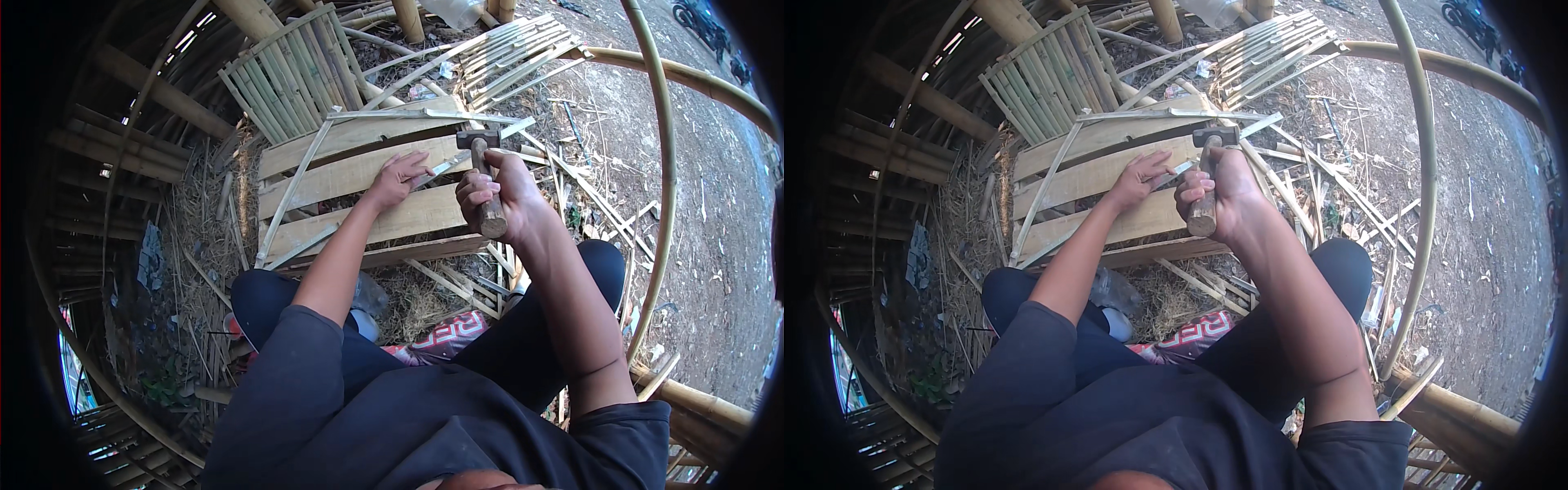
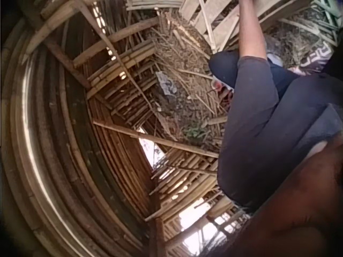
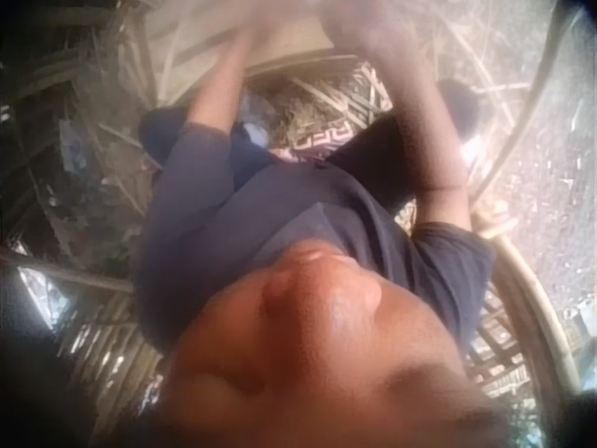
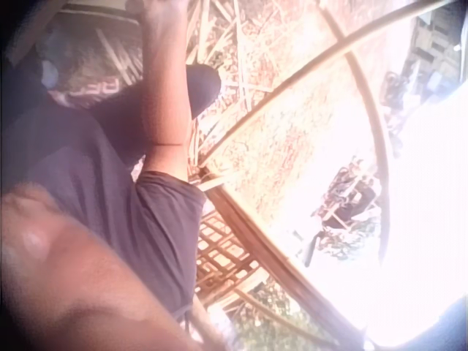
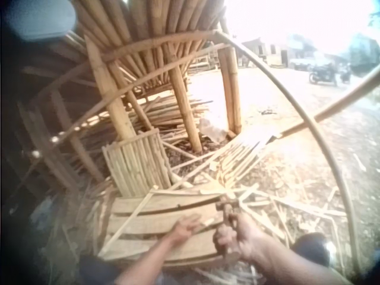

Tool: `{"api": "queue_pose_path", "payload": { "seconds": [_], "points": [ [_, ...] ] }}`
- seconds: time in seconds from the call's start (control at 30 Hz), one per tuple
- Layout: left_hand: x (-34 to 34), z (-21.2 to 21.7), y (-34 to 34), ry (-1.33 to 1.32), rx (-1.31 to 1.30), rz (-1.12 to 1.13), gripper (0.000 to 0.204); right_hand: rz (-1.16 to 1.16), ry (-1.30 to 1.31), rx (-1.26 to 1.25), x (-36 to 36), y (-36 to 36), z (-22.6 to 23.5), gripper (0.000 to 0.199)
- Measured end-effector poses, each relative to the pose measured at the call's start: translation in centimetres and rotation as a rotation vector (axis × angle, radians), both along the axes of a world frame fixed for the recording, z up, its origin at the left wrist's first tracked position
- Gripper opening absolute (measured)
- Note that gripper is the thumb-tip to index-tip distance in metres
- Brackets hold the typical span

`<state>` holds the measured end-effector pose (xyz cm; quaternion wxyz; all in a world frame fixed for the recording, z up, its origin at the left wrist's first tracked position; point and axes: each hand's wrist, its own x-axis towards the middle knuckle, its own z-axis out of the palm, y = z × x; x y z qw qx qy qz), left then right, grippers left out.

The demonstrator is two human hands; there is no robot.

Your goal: The person nails bamboo slats onto a wooden frame using a hammer by hand.

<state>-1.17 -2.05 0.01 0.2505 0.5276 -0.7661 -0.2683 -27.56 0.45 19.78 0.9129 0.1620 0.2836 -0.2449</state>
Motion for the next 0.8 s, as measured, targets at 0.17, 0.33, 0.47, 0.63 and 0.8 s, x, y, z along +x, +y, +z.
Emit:
{"api": "queue_pose_path", "payload": {
  "seconds": [0.17, 0.33, 0.47, 0.63, 0.8],
  "points": [
    [0.2, -0.1, -0.1, 0.010, -0.026, -0.008, 0.039, -0.003, -0.003, -0.009, -0.1, 0.0, -0.1, 0.032],
    [0.3, 0.1, 0.1, 0.030, -0.031, -0.019, 0.038, -0.003, -0.010, 0.000, -0.1, 0.1, -0.1, 0.033],
    [0.3, 0.4, 0.3, 0.060, -0.050, 0.000, 0.042, -0.003, -0.011, 0.000, 0.0, 0.1, -0.1, 0.032],
    [-0.3, 0.9, 0.5, 0.044, -0.078, -0.016, 0.045, -0.011, 0.002, 0.010, -0.1, 0.0, -0.2, 0.033],
    [0.3, 0.5, 0.4, 0.060, -0.012, -0.024, 0.038, 0.004, -0.019, 0.013, 0.0, 0.1, -0.5, 0.036]
  ]
}}
